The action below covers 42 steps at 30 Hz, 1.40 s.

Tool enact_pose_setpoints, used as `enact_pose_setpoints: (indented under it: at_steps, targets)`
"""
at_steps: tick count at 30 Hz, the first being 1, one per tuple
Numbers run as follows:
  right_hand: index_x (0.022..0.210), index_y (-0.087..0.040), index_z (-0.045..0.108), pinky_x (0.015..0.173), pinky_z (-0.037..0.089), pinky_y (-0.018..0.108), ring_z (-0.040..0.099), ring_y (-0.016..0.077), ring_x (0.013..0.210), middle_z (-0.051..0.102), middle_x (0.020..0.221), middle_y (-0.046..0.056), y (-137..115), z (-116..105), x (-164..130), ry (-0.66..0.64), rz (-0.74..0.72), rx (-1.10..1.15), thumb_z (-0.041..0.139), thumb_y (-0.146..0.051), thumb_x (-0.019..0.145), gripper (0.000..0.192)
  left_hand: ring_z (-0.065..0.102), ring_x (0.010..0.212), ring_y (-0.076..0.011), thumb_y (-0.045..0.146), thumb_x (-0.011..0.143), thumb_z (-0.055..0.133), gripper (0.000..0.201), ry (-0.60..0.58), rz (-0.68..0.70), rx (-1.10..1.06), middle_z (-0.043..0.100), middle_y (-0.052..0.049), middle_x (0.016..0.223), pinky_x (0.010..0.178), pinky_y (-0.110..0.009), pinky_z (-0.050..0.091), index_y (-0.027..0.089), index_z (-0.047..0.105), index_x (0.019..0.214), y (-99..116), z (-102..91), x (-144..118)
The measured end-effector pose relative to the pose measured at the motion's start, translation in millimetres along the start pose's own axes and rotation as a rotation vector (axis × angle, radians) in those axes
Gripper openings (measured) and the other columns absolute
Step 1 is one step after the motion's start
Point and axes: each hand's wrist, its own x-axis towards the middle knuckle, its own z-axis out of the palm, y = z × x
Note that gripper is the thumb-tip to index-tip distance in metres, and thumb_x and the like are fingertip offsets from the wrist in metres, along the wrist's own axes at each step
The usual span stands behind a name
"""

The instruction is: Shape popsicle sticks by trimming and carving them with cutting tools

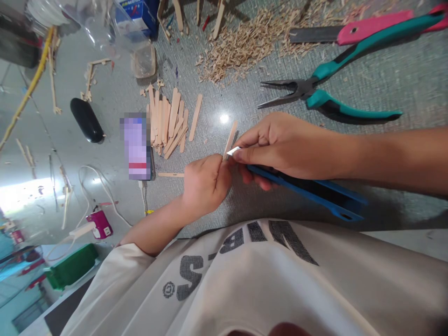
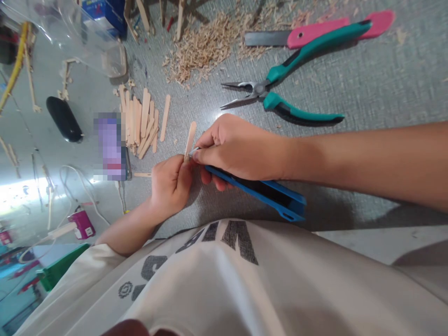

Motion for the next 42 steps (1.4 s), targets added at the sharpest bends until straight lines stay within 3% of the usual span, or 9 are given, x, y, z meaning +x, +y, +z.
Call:
enact_pose_setpoints:
  at_steps: [8,20,26,34,42]
  targets:
    - [0.064,-0.016,0.068,0.042,0.041,0.022,0.056,0.0107,0.041,0.064,0.051,0.003,5.8,-2.4,10.3,-0.010,-0.035,-0.001,0.067,-0.030,0.107,0.045,0.039,0.050,-0.0096,0.031,0.112,0.045,0.042,-0.001,-0.052,-0.120,0.046,0.005,0.057,0.053,-0.029,0.028,0.023,0.041,0.071,-1.0,-0.3,0.6]
    - [0.075,-0.014,0.069,0.045,0.043,0.020,0.058,0.0087,0.046,0.066,0.058,0.001,13.6,-1.1,11.4,-0.010,-0.216,-0.018,0.061,-0.015,0.106,0.032,0.039,0.052,-0.0088,0.039,0.115,0.046,0.050,0.012,-0.121,-0.338,0.044,0.004,0.058,0.053,-0.028,0.029,0.021,0.043,0.069,-2.3,0.1,-1.8]
    - [0.074,-0.014,0.069,0.045,0.041,0.020,0.057,0.0076,0.046,0.065,0.057,0.000,13.8,-1.0,11.7,-0.010,-0.272,-0.038,0.057,-0.011,0.106,0.035,0.039,0.052,-0.0084,0.036,0.115,0.047,0.050,0.003,-0.105,-0.423,0.044,0.004,0.057,0.051,-0.027,0.029,0.021,0.042,0.068,-1.8,-1.1,0.1]
    - [0.073,-0.016,0.066,0.046,0.042,0.020,0.058,0.0073,0.048,0.065,0.058,-0.002,15.6,-0.4,11.2,-0.037,-0.322,0.030,0.054,-0.011,0.106,0.036,0.039,0.050,-0.0076,0.035,0.114,0.049,0.049,0.026,-0.136,-0.470,0.046,0.005,0.056,0.049,-0.025,0.031,0.020,0.046,0.068,-0.8,-0.4,0.7]
    - [0.079,-0.015,0.069,0.047,0.044,0.020,0.061,0.0075,0.049,0.069,0.065,-0.001,17.5,1.9,13.1,0.001,-0.318,0.073,0.061,-0.011,0.104,0.026,0.040,0.049,-0.0083,0.036,0.112,0.050,0.049,0.080,-0.169,-0.350,0.047,0.004,0.054,0.049,-0.026,0.030,0.020,0.046,0.066,0.5,1.5,-1.1]
